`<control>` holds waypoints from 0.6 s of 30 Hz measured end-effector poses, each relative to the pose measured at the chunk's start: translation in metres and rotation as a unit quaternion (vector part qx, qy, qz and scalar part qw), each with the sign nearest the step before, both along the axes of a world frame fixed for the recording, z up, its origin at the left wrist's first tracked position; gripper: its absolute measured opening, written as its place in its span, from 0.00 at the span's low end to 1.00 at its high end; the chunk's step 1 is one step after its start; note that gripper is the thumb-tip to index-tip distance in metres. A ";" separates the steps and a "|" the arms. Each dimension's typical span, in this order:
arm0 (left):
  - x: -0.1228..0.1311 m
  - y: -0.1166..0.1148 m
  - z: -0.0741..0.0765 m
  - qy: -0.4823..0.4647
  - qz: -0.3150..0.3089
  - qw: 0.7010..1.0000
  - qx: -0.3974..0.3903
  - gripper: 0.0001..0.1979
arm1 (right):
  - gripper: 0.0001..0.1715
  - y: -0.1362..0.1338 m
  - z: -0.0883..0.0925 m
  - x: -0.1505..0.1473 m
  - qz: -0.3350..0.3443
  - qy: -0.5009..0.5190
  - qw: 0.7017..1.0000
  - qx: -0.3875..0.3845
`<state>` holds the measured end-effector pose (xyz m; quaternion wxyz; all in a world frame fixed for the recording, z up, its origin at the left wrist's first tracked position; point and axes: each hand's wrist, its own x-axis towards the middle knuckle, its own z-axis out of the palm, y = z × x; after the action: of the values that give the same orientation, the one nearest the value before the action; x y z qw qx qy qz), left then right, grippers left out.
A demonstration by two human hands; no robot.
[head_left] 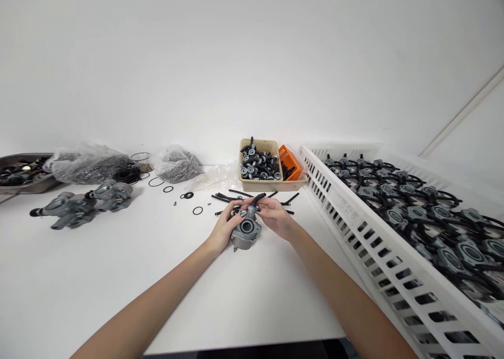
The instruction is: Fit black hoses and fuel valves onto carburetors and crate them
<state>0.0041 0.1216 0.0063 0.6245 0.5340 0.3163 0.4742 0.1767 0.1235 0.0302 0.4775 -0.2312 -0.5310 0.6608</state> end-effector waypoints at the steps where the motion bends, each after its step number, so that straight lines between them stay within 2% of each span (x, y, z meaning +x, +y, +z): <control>1: 0.000 0.000 0.000 0.002 -0.001 1.000 0.001 0.27 | 0.19 0.000 0.000 0.000 0.003 -0.004 1.000 0.005; 10: 0.000 -0.001 0.000 0.011 0.023 1.000 0.003 0.25 | 0.24 -0.001 0.002 -0.001 -0.005 -0.030 1.000 0.006; 18: 0.002 -0.003 0.004 0.049 0.004 0.998 0.047 0.23 | 0.23 -0.001 -0.001 0.000 0.010 -0.061 0.998 0.007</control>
<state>0.0062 0.1190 0.0099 0.5804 0.5839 0.3265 0.4643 0.1765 0.1223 0.0295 0.4395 -0.2622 -0.5656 0.6467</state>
